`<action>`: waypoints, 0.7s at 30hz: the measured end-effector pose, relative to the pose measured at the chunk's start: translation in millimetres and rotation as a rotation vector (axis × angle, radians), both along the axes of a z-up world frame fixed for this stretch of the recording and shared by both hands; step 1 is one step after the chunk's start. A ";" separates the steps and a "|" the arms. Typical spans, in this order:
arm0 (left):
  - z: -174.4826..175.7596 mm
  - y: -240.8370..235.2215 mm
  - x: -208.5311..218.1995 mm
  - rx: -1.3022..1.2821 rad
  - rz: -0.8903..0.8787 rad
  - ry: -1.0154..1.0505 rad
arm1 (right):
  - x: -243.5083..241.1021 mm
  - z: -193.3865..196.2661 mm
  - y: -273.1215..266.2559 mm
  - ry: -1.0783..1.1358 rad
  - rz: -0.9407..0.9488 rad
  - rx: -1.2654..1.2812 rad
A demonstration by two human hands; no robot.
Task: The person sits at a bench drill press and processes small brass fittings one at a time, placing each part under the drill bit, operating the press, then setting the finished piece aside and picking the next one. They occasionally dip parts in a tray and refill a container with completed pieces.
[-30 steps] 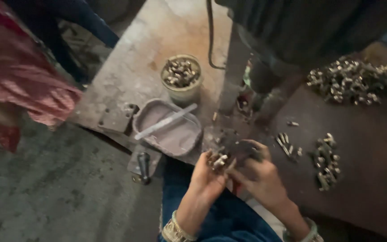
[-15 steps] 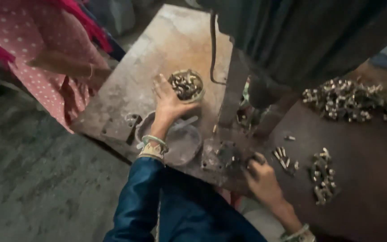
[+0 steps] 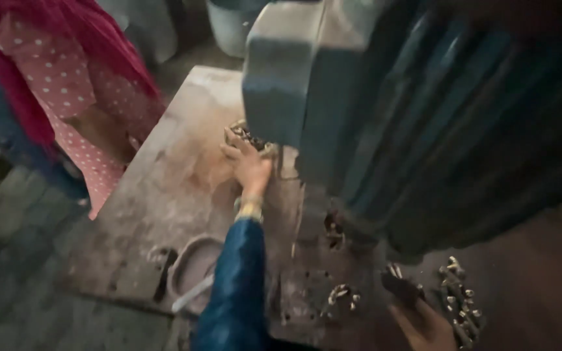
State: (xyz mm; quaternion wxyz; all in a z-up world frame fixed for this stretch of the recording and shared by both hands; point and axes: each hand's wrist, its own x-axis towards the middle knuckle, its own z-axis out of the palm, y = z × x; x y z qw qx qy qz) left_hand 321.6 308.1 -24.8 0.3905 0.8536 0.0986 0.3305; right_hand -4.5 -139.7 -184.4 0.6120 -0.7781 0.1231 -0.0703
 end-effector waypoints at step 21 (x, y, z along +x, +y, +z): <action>141.0 -42.8 -274.7 0.164 -0.639 0.250 | 41.4 240.4 122.5 -0.263 0.866 -0.944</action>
